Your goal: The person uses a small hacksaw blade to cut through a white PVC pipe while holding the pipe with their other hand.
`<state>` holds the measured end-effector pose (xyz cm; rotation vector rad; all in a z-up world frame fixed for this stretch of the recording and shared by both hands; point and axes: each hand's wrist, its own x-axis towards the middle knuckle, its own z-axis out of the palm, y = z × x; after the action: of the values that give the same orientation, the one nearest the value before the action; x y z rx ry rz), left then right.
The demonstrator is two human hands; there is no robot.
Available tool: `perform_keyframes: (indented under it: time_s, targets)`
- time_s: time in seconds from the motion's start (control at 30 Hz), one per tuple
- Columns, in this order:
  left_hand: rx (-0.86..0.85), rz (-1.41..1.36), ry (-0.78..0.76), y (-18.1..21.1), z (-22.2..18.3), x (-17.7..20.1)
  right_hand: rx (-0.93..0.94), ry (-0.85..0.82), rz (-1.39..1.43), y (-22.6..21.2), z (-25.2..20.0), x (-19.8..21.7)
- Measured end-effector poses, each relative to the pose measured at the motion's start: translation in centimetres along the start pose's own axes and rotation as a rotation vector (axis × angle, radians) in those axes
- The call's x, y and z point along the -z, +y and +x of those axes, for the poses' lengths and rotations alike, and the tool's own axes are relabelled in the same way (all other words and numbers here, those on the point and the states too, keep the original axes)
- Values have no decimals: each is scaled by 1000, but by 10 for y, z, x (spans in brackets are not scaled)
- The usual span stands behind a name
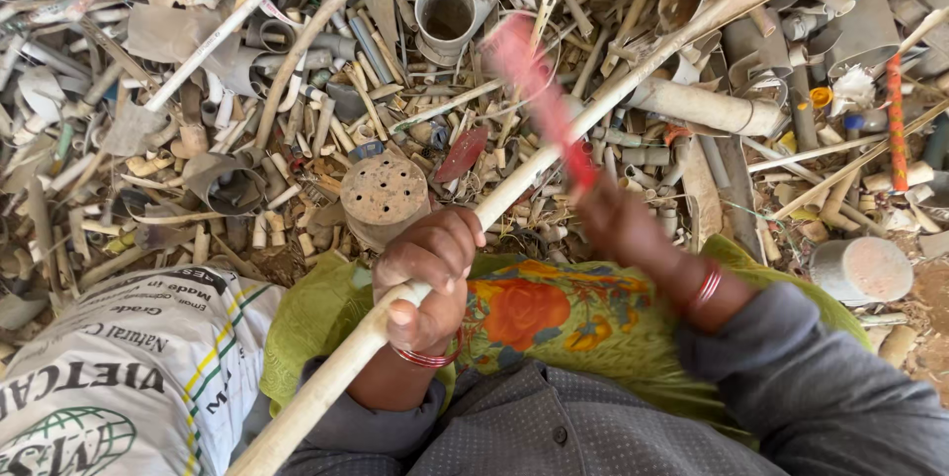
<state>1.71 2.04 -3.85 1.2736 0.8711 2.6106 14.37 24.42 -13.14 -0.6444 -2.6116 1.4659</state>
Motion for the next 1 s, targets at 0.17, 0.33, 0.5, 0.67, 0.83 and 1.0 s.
perform_keyframes:
  time_s: [0.17, 0.33, 0.5, 0.67, 0.83, 1.0]
  targets:
    - [-10, 1, -17, -2, 1, -1, -391, -19, -15, -29, 7, 24]
    - [11, -7, 25, -5, -4, 8, 142, -85, -32, -20, -35, -13]
    - [79, -6, 99, -16, 0, 18, -366, 206, 308, 34, 51, 27]
    - [141, -90, 142, -13, -9, 17, -242, 365, 792, 36, 58, 47]
    - [121, -163, 184, -2, -19, 15, -72, 367, 1104, 9, 52, 42]
    - [146, -180, 212, 19, -44, -6, 68, 264, 1371, -19, 32, 52]
